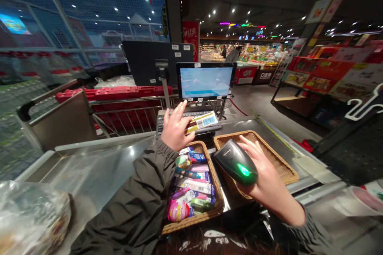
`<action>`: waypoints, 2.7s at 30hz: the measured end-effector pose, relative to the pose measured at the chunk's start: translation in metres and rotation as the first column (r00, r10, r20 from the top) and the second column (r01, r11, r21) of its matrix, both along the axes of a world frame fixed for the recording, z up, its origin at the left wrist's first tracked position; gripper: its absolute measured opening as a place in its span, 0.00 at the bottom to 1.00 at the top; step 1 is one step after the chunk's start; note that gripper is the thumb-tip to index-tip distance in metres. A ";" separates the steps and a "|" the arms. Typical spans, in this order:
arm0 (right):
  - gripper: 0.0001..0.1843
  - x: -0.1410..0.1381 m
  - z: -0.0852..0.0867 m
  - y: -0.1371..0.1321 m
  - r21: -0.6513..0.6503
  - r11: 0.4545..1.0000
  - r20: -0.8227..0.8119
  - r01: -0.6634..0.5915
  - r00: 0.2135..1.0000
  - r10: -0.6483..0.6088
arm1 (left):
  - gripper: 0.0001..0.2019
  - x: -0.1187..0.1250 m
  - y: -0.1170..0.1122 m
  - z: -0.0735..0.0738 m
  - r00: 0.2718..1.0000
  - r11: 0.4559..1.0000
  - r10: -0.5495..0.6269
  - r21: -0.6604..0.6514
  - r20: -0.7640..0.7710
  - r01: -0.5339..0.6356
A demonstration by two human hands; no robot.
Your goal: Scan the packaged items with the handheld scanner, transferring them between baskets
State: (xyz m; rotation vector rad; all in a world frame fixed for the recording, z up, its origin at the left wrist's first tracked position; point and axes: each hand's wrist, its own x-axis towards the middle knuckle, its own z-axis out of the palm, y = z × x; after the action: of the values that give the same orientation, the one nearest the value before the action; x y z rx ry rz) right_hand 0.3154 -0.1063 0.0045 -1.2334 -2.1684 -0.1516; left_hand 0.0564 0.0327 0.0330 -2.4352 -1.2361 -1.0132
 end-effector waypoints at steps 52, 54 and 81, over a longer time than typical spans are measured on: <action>0.27 -0.019 -0.020 0.013 -0.211 0.978 -0.040 -0.004 0.999 -0.004 | 0.24 -0.119 -0.018 -0.126 0.938 0.837 0.160 -0.461 -0.309 -0.295; 0.28 -0.010 -0.022 0.012 -0.212 0.977 -0.040 0.031 0.998 -0.041 | 0.25 -0.109 -0.018 -0.113 0.948 0.867 0.096 -0.441 -0.305 -0.230; 0.32 0.166 -0.062 -0.024 -0.273 0.843 -0.189 0.463 0.834 -0.519 | 0.14 0.280 0.041 -0.187 0.568 0.722 -0.627 -0.672 -0.533 0.165</action>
State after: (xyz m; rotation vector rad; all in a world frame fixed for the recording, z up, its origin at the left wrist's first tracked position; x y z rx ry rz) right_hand 0.4816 -0.1308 -0.0579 -1.8204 -1.6345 0.0343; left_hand 0.3361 0.0737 -0.1544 -3.1508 -0.6871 0.4491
